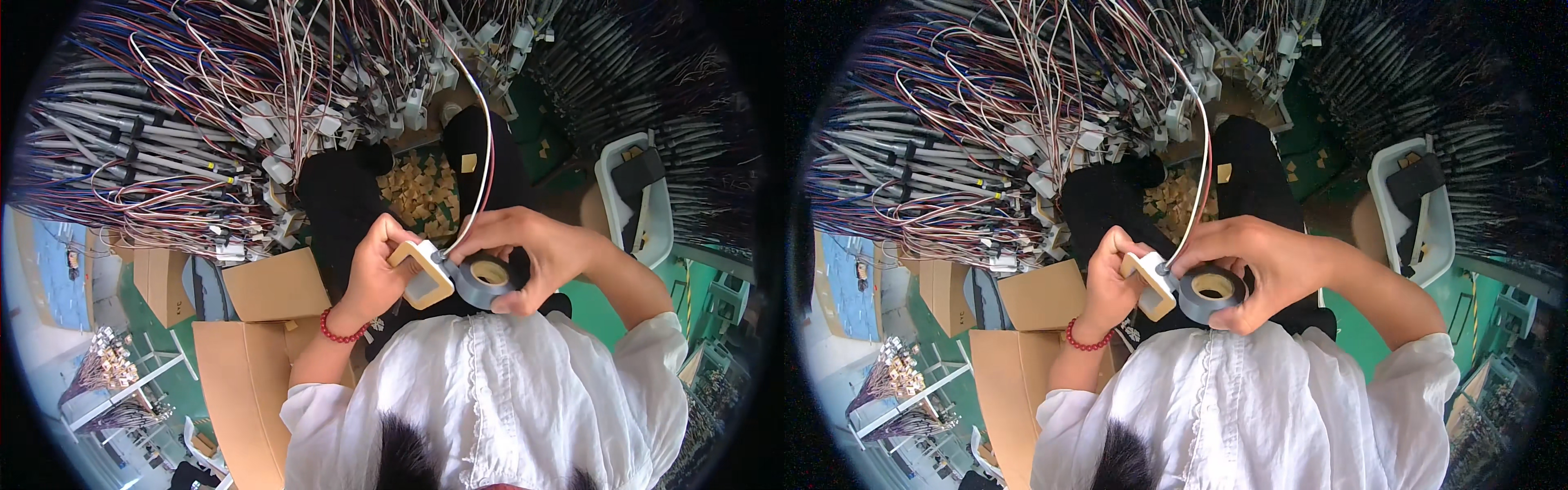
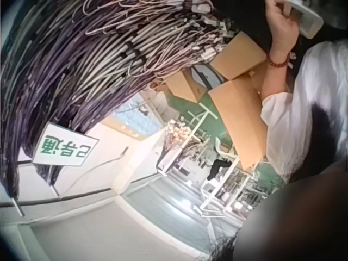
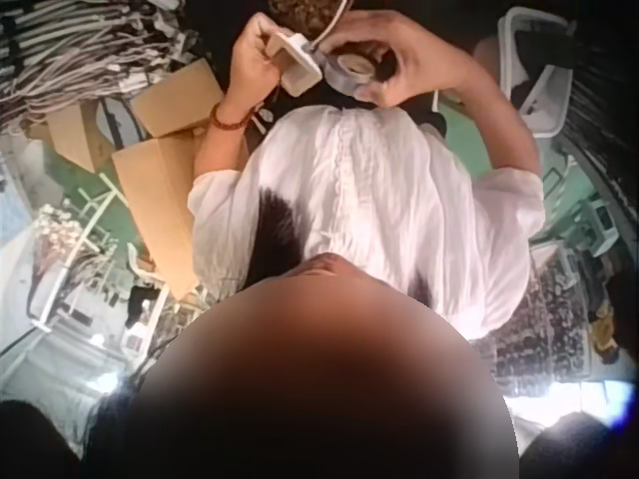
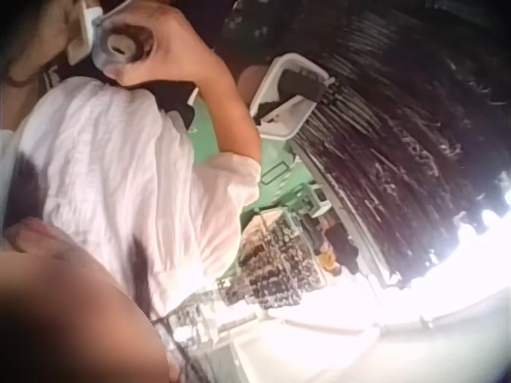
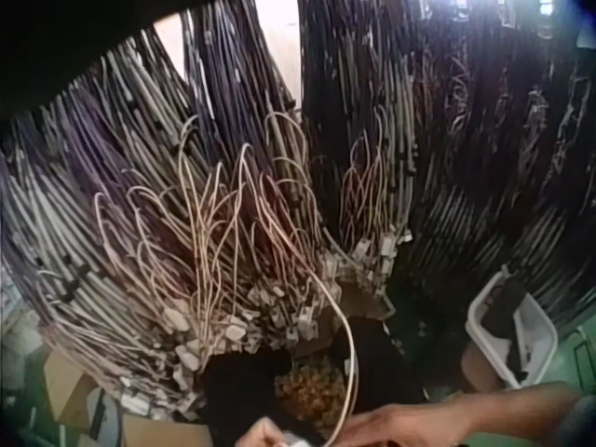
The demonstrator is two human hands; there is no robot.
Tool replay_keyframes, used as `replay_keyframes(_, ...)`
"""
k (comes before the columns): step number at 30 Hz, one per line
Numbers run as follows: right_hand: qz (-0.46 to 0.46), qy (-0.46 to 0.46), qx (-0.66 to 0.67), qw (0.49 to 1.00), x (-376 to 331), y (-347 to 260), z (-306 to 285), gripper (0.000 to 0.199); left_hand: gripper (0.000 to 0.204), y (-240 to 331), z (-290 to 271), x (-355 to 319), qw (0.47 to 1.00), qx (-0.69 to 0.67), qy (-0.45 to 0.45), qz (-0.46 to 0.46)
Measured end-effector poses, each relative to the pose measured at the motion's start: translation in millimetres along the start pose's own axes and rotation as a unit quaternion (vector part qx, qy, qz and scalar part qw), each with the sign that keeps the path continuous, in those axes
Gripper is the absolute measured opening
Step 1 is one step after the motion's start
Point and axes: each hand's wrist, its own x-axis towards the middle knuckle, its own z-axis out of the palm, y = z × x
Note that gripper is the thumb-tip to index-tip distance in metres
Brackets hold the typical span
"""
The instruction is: The recorder applies tape to secure wires to a component and organizes the finished wire harnesses.
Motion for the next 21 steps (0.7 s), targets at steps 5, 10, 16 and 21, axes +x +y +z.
replay_keyframes(5,0.111,0.024,0.248,0.962,-6.1,17.0,3.3,0.046,0.025,13.3,-1.6,6.8,0.912,0.327,0.011,0.247)
replay_keyframes(10,0.145,0.112,0.494,0.85,0.2,27.0,30.7,0.061,0.018,31.4,-3.4,10.1,0.668,0.599,0.008,0.442)
replay_keyframes(16,0.142,0.166,0.525,0.823,-7.3,20.9,39.7,0.046,0.014,30.4,1.7,3.3,0.659,0.618,-0.028,0.428)
replay_keyframes(21,0.186,0.203,0.111,0.955,-11.7,33.4,18.1,0.028,0.029,13.5,-2.2,-5.7,0.848,0.426,0.053,0.309)
